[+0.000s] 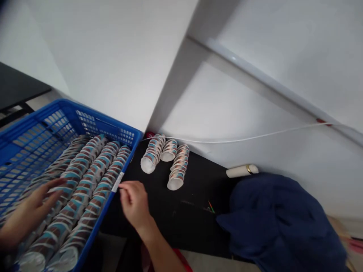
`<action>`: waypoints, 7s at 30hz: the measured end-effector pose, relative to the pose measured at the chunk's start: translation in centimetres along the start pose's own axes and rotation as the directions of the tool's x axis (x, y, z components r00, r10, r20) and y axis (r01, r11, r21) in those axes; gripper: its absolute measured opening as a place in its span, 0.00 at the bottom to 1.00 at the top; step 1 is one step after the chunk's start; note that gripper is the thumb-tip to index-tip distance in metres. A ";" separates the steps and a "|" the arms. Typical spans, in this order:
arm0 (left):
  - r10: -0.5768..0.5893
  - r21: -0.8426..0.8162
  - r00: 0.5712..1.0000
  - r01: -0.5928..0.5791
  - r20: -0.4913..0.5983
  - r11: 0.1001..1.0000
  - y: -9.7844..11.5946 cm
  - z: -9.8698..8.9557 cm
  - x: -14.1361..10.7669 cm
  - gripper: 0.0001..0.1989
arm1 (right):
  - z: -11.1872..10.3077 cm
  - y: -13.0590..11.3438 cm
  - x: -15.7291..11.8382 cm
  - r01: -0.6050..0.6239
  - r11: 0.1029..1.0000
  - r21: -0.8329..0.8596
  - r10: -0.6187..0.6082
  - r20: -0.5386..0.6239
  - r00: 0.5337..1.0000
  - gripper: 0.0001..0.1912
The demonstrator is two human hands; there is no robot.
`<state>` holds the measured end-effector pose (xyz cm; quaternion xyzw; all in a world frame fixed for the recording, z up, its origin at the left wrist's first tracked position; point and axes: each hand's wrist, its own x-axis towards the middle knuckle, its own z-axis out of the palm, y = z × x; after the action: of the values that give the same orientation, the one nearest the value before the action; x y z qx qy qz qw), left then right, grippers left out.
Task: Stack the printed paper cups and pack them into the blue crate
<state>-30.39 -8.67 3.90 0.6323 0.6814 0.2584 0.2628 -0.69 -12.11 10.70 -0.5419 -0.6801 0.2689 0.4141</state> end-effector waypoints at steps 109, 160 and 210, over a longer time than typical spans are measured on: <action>0.469 -0.065 0.874 -0.464 0.131 0.883 26.6 40.0 4.2 0.19 | -17.0 31.4 -1.7 -0.644 0.757 -0.110 0.610 -0.232 0.758 0.38; 0.358 -0.016 0.910 -0.362 0.209 0.932 27.0 40.1 5.5 0.35 | -22.5 35.0 1.6 -0.219 0.963 -0.154 0.213 -0.058 0.975 0.10; 0.194 0.147 0.945 -0.238 0.263 0.960 22.1 24.1 -9.8 0.38 | -10.5 25.4 -2.0 -0.488 0.429 0.760 0.665 0.100 0.740 0.32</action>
<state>2.78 -16.51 1.80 0.7513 0.5901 0.1439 0.2580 21.49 -8.11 -5.17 -0.5478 -0.2291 0.5874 0.5499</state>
